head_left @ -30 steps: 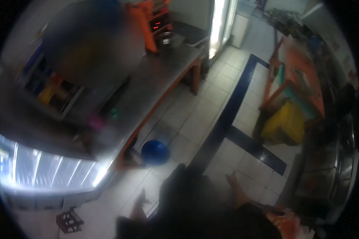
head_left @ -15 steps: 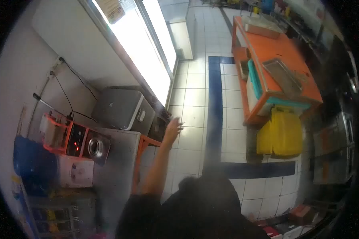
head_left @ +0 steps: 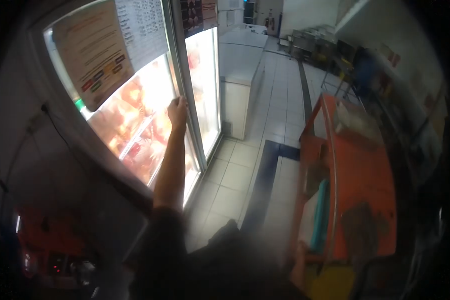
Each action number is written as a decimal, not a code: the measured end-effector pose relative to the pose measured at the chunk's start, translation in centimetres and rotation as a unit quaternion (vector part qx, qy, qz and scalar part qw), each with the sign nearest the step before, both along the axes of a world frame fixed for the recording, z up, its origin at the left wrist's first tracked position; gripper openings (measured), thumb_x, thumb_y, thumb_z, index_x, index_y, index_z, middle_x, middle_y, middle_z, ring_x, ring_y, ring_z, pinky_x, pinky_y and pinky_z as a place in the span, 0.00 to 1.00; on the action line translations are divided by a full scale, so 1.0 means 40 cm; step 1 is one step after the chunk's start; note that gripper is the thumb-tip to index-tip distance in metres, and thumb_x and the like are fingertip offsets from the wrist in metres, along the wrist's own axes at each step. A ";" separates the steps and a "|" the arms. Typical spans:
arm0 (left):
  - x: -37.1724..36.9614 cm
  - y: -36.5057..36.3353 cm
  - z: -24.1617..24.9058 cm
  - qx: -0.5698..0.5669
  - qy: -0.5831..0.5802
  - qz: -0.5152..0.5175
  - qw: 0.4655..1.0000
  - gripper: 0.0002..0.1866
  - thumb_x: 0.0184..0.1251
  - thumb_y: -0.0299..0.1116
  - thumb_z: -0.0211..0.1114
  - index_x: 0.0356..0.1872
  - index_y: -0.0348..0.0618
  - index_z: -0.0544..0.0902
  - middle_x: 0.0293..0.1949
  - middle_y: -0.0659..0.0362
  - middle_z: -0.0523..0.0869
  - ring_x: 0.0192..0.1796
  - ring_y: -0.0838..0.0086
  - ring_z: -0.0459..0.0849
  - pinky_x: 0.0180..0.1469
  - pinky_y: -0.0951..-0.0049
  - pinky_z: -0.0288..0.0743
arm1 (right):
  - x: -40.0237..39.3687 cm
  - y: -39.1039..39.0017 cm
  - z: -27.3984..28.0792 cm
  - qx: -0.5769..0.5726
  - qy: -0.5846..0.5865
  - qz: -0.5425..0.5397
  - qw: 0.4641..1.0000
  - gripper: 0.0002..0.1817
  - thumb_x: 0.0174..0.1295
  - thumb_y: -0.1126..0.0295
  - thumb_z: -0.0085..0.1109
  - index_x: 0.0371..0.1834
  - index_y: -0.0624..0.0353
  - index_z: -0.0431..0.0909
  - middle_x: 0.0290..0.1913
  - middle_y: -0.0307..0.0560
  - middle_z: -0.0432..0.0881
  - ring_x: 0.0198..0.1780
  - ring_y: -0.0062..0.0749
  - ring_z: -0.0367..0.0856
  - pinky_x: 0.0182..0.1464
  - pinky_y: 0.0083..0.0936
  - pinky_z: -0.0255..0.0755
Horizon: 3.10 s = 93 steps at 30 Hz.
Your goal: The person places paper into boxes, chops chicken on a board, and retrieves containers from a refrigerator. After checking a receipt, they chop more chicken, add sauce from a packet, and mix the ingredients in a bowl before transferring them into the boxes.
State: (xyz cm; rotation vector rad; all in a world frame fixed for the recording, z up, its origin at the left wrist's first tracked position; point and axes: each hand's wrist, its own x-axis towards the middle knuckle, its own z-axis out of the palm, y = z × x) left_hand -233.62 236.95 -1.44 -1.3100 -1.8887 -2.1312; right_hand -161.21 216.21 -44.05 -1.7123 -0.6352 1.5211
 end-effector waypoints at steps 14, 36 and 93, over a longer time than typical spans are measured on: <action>-0.217 0.517 0.037 -0.097 0.148 0.499 0.849 0.12 0.68 0.36 0.55 0.34 0.37 0.79 0.31 0.44 0.83 0.38 0.45 0.82 0.40 0.49 0.73 | -0.157 1.095 0.103 -0.222 -0.077 0.239 0.942 0.20 0.72 0.60 0.39 0.55 0.61 0.74 0.48 0.56 0.77 0.47 0.47 0.75 0.47 0.41 0.69; 0.869 -0.044 -0.167 0.055 0.000 0.949 0.310 0.13 0.74 0.36 0.51 0.43 0.36 0.77 0.38 0.56 0.79 0.34 0.67 0.78 0.33 0.66 0.73 | -1.815 1.428 1.061 0.295 0.282 0.834 0.372 0.08 0.67 0.69 0.55 0.42 0.62 0.76 0.37 0.43 0.80 0.40 0.25 0.78 0.43 0.24 0.74; 0.478 0.092 -0.017 0.259 -0.318 0.597 0.689 0.09 0.63 0.29 0.59 0.42 0.37 0.76 0.37 0.56 0.80 0.35 0.72 0.78 0.37 0.72 0.74 | -2.455 0.851 1.771 0.550 0.312 0.593 0.498 0.26 0.69 0.61 0.47 0.67 0.63 0.59 0.37 0.52 0.85 0.33 0.33 0.84 0.36 0.28 0.76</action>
